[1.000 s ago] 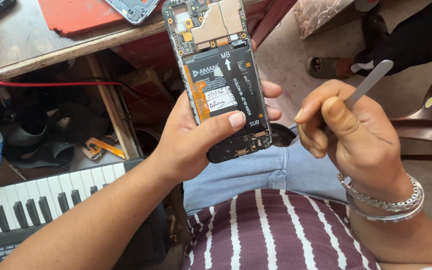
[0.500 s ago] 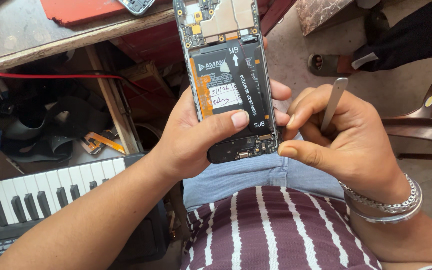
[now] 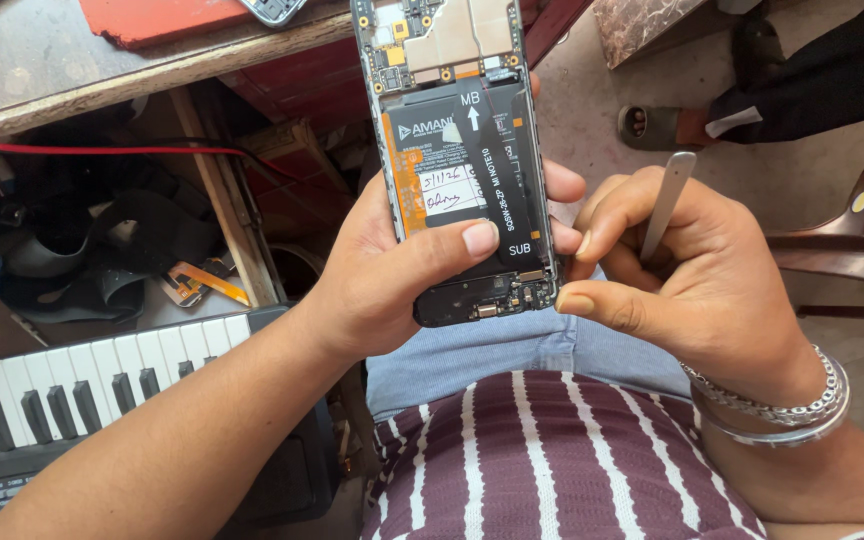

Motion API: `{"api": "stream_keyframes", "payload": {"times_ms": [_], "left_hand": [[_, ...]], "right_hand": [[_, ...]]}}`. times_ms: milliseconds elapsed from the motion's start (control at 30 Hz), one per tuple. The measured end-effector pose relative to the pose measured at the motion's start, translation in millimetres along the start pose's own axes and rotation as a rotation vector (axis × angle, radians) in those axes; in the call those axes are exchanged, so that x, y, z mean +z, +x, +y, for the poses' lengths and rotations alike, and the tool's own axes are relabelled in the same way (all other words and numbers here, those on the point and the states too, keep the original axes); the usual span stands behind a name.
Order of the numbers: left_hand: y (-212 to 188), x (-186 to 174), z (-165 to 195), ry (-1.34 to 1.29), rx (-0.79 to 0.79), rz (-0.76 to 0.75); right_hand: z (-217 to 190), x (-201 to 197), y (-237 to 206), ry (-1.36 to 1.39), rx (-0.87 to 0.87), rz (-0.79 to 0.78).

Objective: The person repairs a disassembled smartphone at a cluttered workbench. They hold the phone chassis with the motherboard exposed, use a pry tool and tweezers to work on the board and connectors, briefly reach for items on the bench, and manipulate the internal components while seated.

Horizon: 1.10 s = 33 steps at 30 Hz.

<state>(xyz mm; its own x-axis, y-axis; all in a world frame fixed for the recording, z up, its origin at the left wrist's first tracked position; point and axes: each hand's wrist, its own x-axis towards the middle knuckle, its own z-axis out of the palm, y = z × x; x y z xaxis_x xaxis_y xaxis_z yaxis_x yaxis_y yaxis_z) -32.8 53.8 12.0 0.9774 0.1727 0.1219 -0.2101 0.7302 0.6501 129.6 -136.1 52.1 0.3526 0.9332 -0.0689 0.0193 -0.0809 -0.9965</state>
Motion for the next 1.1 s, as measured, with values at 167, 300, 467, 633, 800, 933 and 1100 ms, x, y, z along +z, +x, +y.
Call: {"api": "stream_keyframes", "payload": {"times_ms": [167,300,467,633,800,933,1100], "left_hand": [[-0.3,0.5,-0.3,0.004,0.005,-0.001],[-0.8,-0.2,-0.1,0.020,0.011,-0.004],[-2.0,-0.7,0.0,0.012,0.010,-0.008],[-2.2,-0.2,-0.9,0.010,0.011,-0.003],[-0.9,0.9,0.5,0.014,0.004,-0.001],[0.4,3.0,2.3,0.003,-0.029,0.024],[0.2,5.7,3.1,-0.086,-0.040,0.024]], "right_hand": [[0.5,-0.2,-0.1,-0.006,0.014,0.012],[2.1,-0.5,-0.1,0.008,0.011,0.010],[3.5,-0.7,-0.4,0.022,-0.016,-0.015],[3.6,-1.6,0.4,0.003,-0.002,-0.012],[3.9,-1.8,0.0,-0.020,-0.009,-0.012],[3.8,-1.7,-0.3,-0.019,-0.020,-0.016],[2.8,-0.9,-0.3,-0.016,-0.037,-0.025]]}}
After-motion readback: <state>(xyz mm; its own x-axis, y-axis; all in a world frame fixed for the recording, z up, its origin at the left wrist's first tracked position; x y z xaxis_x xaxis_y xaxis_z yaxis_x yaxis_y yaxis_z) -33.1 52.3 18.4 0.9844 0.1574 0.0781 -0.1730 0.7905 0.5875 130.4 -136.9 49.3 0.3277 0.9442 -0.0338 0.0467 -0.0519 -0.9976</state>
